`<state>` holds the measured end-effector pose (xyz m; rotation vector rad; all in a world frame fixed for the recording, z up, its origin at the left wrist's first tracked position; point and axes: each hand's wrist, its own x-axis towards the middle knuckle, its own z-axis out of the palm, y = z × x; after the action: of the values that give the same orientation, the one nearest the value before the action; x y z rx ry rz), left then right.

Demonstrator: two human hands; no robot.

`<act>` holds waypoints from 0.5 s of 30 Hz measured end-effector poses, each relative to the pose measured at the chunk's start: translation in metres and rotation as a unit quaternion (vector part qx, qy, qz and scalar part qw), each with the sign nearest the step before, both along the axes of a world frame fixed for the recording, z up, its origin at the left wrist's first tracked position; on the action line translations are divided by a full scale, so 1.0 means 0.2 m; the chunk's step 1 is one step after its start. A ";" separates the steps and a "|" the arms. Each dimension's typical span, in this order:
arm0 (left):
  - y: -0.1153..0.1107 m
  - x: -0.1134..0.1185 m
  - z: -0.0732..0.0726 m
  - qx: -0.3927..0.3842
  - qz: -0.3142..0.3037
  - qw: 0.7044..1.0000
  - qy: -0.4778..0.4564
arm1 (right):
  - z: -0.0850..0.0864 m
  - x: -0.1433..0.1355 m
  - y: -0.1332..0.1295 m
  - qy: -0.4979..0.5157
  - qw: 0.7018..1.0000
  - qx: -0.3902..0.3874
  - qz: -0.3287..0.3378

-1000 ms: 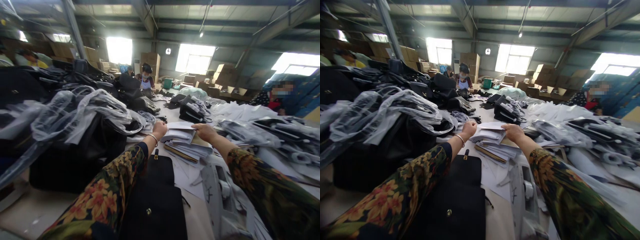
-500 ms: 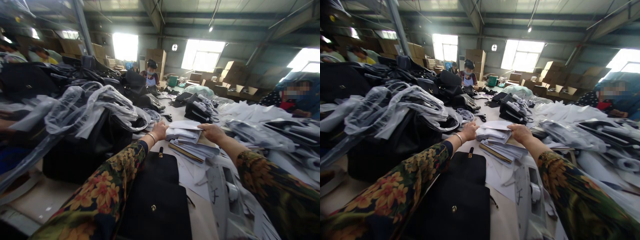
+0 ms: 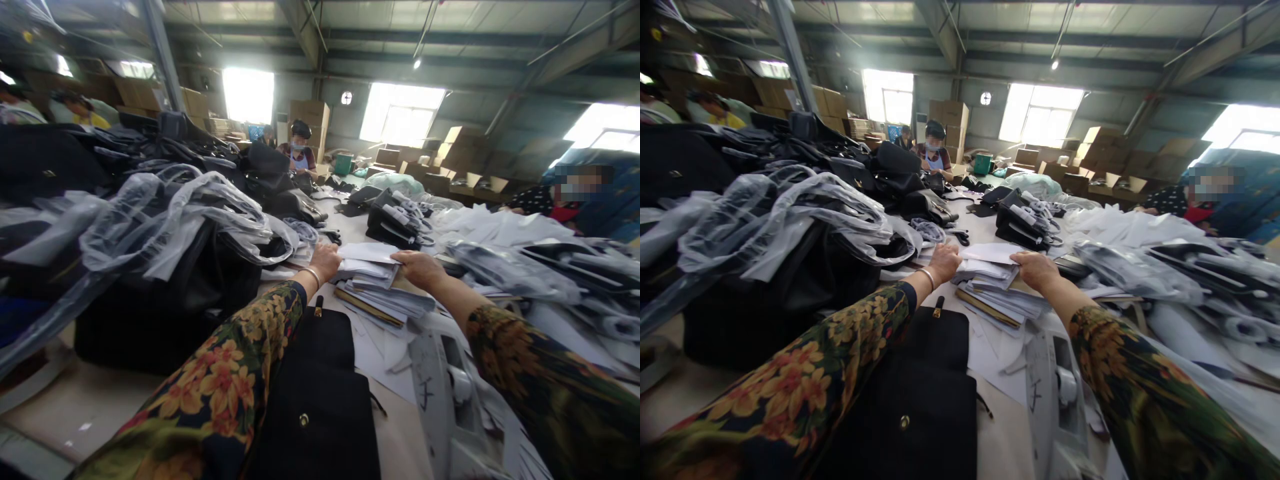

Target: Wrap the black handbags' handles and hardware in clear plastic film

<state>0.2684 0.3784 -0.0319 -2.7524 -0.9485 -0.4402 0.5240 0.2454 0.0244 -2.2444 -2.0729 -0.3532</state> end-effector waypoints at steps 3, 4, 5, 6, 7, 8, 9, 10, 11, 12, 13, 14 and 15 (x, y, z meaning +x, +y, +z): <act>0.01 -0.02 0.02 0.014 -0.006 1.000 -0.001 | 0.01 0.00 -0.01 -0.018 1.000 -0.002 0.005; 0.01 -0.03 0.03 0.020 -0.010 1.000 -0.001 | 0.01 0.00 -0.02 -0.021 1.000 -0.001 0.002; 0.01 -0.04 0.04 0.026 -0.014 1.000 -0.001 | 0.01 0.01 -0.02 -0.025 1.000 0.002 -0.003; 0.01 -0.05 0.06 0.032 -0.017 0.999 0.000 | 0.02 0.01 -0.03 -0.028 1.000 0.006 -0.009; 0.01 -0.07 0.07 0.038 -0.020 0.999 0.000 | 0.03 0.01 -0.03 -0.033 0.999 0.010 -0.013; 0.01 -0.08 0.09 0.045 -0.023 0.999 0.001 | 0.03 0.01 -0.04 -0.038 0.999 0.015 -0.015; 0.00 -0.09 0.11 0.051 -0.025 0.998 0.002 | 0.04 0.01 -0.05 -0.045 0.999 0.020 -0.017; 0.00 -0.10 0.12 0.058 -0.027 0.998 0.002 | 0.04 0.01 -0.05 -0.053 0.998 0.024 -0.018; 0.00 -0.11 0.14 0.063 -0.029 0.998 0.003 | 0.05 0.00 -0.06 -0.060 0.998 0.026 -0.021; -0.01 -0.12 0.16 0.069 -0.031 0.997 0.004 | 0.05 0.00 -0.06 -0.068 0.997 0.025 -0.025; -0.02 -0.12 0.17 0.073 -0.034 0.997 0.006 | 0.06 -0.01 -0.07 -0.076 0.996 0.021 -0.029; -0.03 -0.13 0.19 0.077 -0.037 0.996 0.009 | 0.06 -0.02 -0.07 -0.085 0.996 0.016 -0.032; -0.05 -0.14 0.21 0.080 -0.040 0.996 0.011 | 0.06 -0.03 -0.08 -0.093 0.995 0.009 -0.031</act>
<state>0.2404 0.3688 0.0093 -2.6513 -0.7651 -0.4751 0.5184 0.2293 0.0370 -2.3507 -2.0769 -0.6055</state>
